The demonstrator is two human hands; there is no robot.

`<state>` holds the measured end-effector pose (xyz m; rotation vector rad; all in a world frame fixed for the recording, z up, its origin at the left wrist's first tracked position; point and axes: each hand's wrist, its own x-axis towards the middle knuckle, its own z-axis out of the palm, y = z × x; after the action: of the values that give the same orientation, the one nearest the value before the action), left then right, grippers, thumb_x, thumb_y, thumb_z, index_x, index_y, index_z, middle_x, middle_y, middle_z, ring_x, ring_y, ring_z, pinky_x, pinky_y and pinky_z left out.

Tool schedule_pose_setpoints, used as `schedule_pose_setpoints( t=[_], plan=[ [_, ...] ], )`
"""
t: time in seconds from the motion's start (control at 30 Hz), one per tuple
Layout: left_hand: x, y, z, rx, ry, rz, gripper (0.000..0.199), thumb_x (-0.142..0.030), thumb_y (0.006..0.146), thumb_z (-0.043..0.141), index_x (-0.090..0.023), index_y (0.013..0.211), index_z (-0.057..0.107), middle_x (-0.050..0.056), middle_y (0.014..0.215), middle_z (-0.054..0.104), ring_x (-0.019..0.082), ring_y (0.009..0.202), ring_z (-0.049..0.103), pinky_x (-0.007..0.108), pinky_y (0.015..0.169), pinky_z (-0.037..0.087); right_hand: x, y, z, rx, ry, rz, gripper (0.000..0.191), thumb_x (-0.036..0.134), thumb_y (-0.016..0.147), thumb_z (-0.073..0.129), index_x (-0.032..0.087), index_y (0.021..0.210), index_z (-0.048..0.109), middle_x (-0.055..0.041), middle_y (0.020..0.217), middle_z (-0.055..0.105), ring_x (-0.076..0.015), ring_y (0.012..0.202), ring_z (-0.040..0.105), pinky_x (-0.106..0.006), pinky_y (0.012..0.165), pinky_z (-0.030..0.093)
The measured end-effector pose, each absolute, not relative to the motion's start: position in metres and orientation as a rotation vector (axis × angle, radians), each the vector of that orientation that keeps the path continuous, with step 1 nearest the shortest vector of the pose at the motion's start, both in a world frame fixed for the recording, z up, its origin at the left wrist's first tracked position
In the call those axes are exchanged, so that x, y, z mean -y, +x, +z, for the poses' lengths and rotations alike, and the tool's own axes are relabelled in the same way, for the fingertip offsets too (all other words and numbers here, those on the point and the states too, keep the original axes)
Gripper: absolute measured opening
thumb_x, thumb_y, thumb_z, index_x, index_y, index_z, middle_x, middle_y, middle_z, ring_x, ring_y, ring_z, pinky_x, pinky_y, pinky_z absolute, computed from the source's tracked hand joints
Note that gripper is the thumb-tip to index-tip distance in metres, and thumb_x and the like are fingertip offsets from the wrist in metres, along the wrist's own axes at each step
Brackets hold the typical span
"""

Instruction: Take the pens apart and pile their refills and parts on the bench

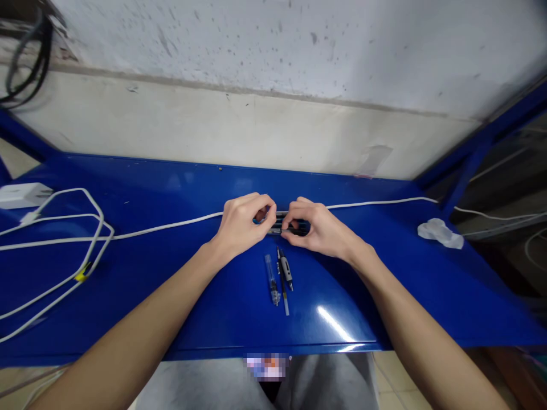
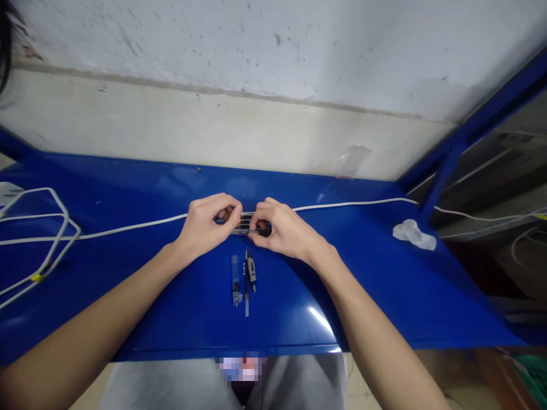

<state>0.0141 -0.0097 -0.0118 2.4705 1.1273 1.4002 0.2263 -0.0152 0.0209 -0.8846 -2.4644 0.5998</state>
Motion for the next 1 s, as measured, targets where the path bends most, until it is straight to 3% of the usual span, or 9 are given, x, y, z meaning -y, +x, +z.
schedule_pose_setpoints(
  t=[0.13,0.33,0.6,0.8,0.9,1.0],
  plan=[
    [0.009,0.013,-0.006,-1.023,2.567,1.323,0.022,-0.019,0.098,0.052,-0.018,0.078,0.061,0.000,0.073,0.061,0.014,0.070,0.053,0.031,0.071,0.042,0.013,0.230,0.021,2.303,-0.882,0.549,0.004,0.018,0.087,0.072,0.019,0.087,0.068,0.0005,0.079,0.059,-0.0172,0.082,0.051,-0.031,0.078,0.041],
    [0.004,0.009,-0.006,-1.044,2.769,1.283,0.021,-0.036,0.097,0.067,-0.016,0.090,0.067,0.002,0.082,0.068,0.018,0.079,0.054,0.035,0.072,0.037,0.007,0.231,0.015,2.143,-0.899,0.443,0.010,0.029,0.095,0.070,0.020,0.091,0.068,-0.0012,0.084,0.059,-0.0182,0.085,0.052,-0.033,0.079,0.041],
    [0.000,0.005,-0.011,-1.188,2.775,1.274,0.021,-0.030,0.105,0.054,-0.018,0.104,0.071,0.002,0.082,0.069,0.020,0.082,0.052,0.036,0.073,0.035,0.003,0.231,0.004,2.159,-1.034,0.415,0.031,0.042,0.107,0.048,0.020,0.103,0.069,-0.0049,0.091,0.069,-0.0191,0.082,0.057,-0.033,0.077,0.041],
    [0.000,0.008,-0.013,-1.326,2.788,1.220,0.024,-0.013,0.098,0.049,-0.018,0.078,0.062,0.001,0.067,0.061,0.019,0.068,0.047,0.036,0.065,0.031,0.008,0.220,-0.004,2.149,-1.084,0.221,0.026,0.033,0.107,0.051,0.018,0.100,0.070,-0.0040,0.081,0.069,-0.0187,0.075,0.056,-0.033,0.071,0.036],
    [-0.002,0.008,-0.016,-1.357,2.745,1.248,0.024,-0.011,0.092,0.048,-0.019,0.073,0.059,0.000,0.062,0.056,0.018,0.062,0.046,0.034,0.062,0.032,0.009,0.216,-0.006,2.103,-1.070,0.097,0.017,0.024,0.104,0.055,0.018,0.097,0.070,-0.0040,0.084,0.072,-0.0193,0.077,0.056,-0.034,0.071,0.035],
    [-0.005,0.006,-0.017,-1.358,2.718,1.278,0.023,-0.012,0.090,0.047,-0.020,0.071,0.059,0.000,0.061,0.055,0.017,0.060,0.046,0.033,0.061,0.033,0.008,0.213,-0.006,2.093,-1.059,0.020,0.016,0.026,0.104,0.056,0.020,0.104,0.071,-0.0041,0.091,0.074,-0.0206,0.084,0.056,-0.036,0.075,0.036]
  ],
)
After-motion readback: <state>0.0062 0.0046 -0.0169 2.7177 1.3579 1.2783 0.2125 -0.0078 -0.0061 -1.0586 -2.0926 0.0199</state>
